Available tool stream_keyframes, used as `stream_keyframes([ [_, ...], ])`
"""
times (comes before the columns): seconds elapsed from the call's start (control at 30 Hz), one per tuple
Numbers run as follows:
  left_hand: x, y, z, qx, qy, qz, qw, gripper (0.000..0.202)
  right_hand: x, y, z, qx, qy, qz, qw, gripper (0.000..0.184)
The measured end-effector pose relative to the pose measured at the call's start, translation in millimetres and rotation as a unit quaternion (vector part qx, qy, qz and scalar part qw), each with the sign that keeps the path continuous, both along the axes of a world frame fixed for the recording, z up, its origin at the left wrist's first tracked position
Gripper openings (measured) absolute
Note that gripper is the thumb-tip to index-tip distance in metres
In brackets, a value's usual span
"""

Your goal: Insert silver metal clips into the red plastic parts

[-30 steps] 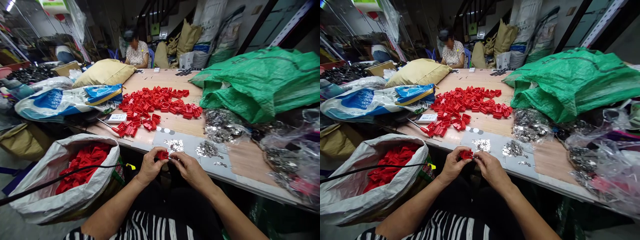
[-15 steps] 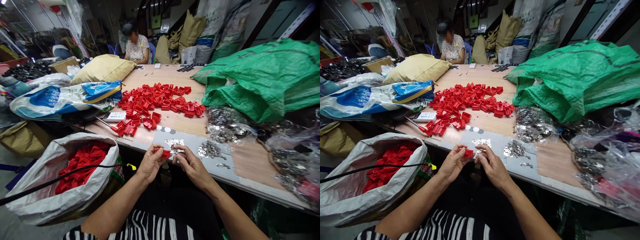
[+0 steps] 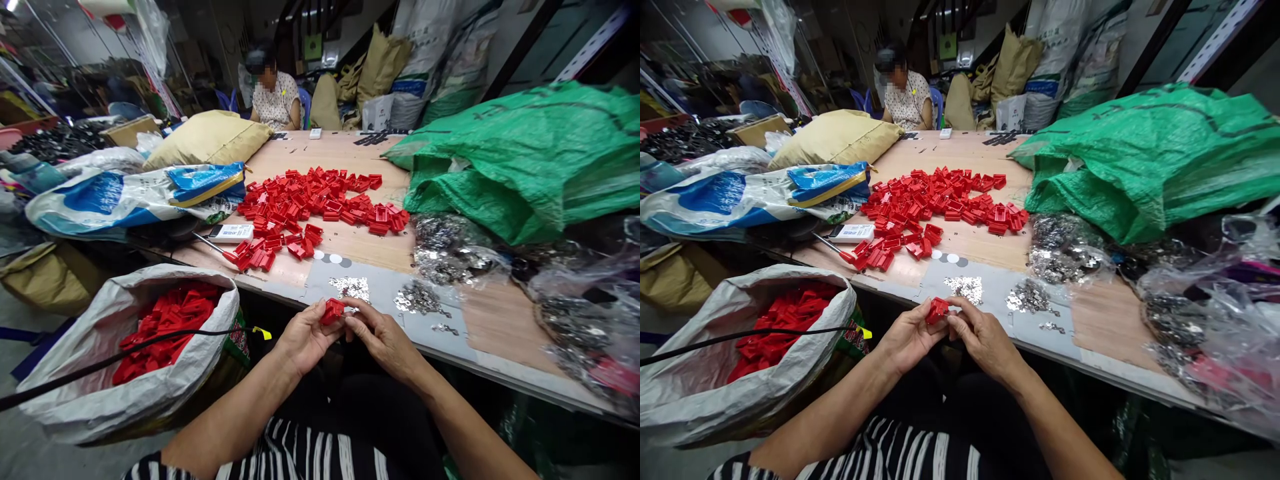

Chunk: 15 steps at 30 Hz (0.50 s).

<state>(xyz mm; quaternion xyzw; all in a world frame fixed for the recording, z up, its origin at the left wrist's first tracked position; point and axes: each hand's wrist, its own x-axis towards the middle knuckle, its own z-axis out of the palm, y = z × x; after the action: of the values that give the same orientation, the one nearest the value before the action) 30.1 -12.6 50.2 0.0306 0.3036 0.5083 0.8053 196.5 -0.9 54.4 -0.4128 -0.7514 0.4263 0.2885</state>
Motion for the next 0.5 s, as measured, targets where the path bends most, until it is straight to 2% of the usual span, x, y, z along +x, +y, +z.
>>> stream_keyframes([
  [0.13, 0.7, -2.1, 1.8, -0.009, -0.009, -0.003, 1.000, 0.023, 0.3, -0.2, 2.2, -0.003, 0.011, 0.007, 1.000, 0.035],
  [0.3, 0.9, -4.4, -4.8, 0.007, -0.004, 0.004, 1.000, 0.016, -0.1, -1.9, 4.8, 0.003, -0.001, 0.007, 1.000, 0.034],
  [0.5, 2.9, -6.0, -8.2, 0.021, -0.004, 0.030, 0.999, 0.013, -6.6, -1.9, -1.9, 0.079, -0.054, -0.066, 0.993, 0.026],
])
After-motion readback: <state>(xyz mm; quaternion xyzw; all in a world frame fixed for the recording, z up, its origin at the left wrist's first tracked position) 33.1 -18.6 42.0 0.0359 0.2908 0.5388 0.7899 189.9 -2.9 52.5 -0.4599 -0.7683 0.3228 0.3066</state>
